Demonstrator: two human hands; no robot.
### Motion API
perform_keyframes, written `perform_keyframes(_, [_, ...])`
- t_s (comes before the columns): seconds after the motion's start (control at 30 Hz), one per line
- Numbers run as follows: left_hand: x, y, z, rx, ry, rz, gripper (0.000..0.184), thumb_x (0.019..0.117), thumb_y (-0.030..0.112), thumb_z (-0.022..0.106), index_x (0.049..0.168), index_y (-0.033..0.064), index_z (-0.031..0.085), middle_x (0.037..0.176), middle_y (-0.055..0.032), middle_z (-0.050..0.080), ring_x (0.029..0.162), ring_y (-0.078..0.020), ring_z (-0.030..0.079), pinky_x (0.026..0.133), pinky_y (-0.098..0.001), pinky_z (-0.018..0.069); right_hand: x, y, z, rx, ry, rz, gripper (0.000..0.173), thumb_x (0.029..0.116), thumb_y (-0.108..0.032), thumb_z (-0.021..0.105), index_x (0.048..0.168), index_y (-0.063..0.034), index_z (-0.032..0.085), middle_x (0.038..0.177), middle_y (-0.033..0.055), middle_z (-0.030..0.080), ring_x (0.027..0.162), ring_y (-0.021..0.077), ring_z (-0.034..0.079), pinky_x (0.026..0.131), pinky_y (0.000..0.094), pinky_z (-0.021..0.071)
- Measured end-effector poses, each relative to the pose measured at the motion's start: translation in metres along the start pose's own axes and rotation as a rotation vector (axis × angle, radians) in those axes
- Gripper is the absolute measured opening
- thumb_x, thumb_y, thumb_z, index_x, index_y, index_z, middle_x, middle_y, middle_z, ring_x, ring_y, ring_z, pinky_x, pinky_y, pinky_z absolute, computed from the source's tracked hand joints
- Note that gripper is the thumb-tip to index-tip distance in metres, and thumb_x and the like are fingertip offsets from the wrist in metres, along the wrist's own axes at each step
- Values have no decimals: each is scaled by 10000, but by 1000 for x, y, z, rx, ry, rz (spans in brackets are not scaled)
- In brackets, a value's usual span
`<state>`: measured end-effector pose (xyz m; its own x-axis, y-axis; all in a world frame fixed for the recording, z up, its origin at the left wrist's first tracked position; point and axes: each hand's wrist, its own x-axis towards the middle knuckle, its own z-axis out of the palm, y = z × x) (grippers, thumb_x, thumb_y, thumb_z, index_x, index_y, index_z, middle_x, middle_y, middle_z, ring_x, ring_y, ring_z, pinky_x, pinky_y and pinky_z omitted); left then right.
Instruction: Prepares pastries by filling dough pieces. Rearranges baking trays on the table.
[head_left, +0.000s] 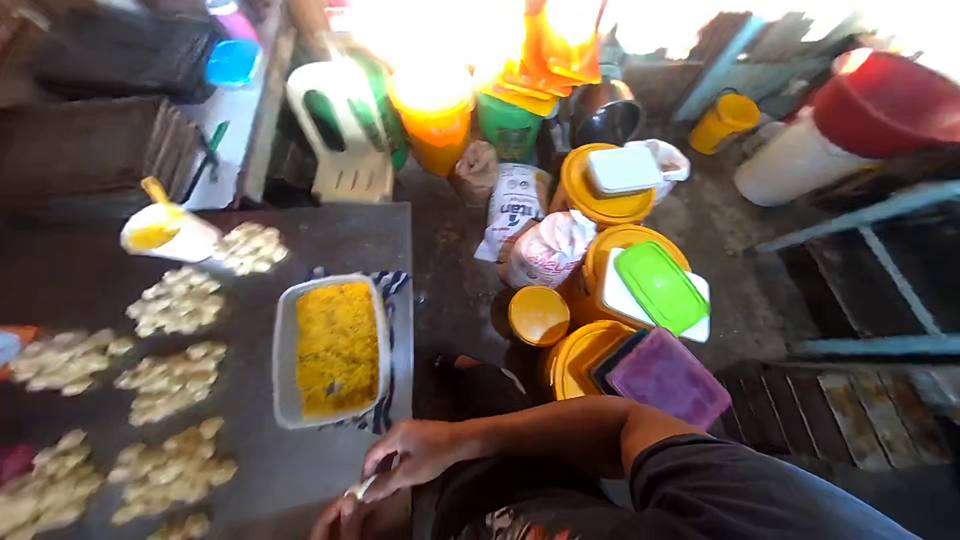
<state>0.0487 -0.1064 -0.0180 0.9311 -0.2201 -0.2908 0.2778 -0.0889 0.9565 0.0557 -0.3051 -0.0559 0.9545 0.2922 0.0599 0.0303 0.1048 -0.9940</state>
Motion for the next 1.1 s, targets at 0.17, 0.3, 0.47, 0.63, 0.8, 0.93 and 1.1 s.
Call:
perform_keyframes(0.17, [51, 4, 24, -172, 123, -148, 172, 999, 41, 524, 1075, 42, 678, 966, -44, 732, 847, -166, 718, 803, -384, 632, 56, 6, -55, 100, -285, 144, 170, 978, -143, 686, 1016, 16, 731, 914, 86, 723, 841, 121, 684, 808, 325, 586])
perform_keyframes(0.3, [79, -23, 25, -262, 116, -180, 189, 1031, 102, 543, 1116, -1, 677, 1010, -111, 719, 865, -211, 705, 805, -419, 618, 103, 22, -92, 361, -484, 465, 135, 970, -108, 664, 998, 13, 720, 917, 62, 733, 843, 143, 708, 822, 371, 618])
perform_keyframes(0.47, [97, -45, 33, 390, 293, -208, 472, 1039, 324, 598, 1443, 83, 571, 1403, -107, 619, 1239, -187, 638, 987, -392, 583, 193, 36, -157, -224, -273, 422, 201, 1012, -186, 635, 1071, -27, 744, 980, 76, 754, 882, 166, 729, 860, 398, 618])
perform_keyframes(0.63, [116, -70, 44, 727, 244, -201, 500, 1041, 419, 552, 1473, 168, 571, 1629, -69, 398, 1508, -238, 365, 1204, -457, 377, 258, 74, -191, -1188, -178, 232, 171, 973, -117, 620, 1079, -21, 713, 1038, 257, 679, 934, 458, 672, 764, 656, 535])
perform_keyframes(0.8, [144, -79, 45, 868, 122, -186, 475, 1069, 427, 478, 1459, 176, 580, 1614, 3, 437, 1562, -239, 255, 1249, -520, 251, 270, 108, -151, -1329, -410, 361, 325, 945, -209, 711, 1179, 14, 686, 1295, 249, 628, 1152, 441, 632, 933, 640, 526])
perform_keyframes(0.93, [153, -94, 49, 856, 159, -145, 438, 1080, 418, 449, 1359, 148, 651, 1477, -9, 588, 1509, -231, 371, 1235, -513, 284, 261, 119, -129, -1460, -572, 349, 489, 939, -352, 741, 1259, 8, 656, 1354, 246, 584, 1148, 436, 629, 901, 592, 554])
perform_keyframes(1.1, [152, -98, 45, 877, 150, -133, 418, 1090, 400, 432, 1355, 163, 651, 1463, -7, 595, 1487, -221, 404, 1222, -547, 287, 268, 131, -134, -1604, -640, 203, 250, 931, -92, 654, 1171, -58, 713, 1216, 241, 623, 996, 427, 670, 755, 566, 580])
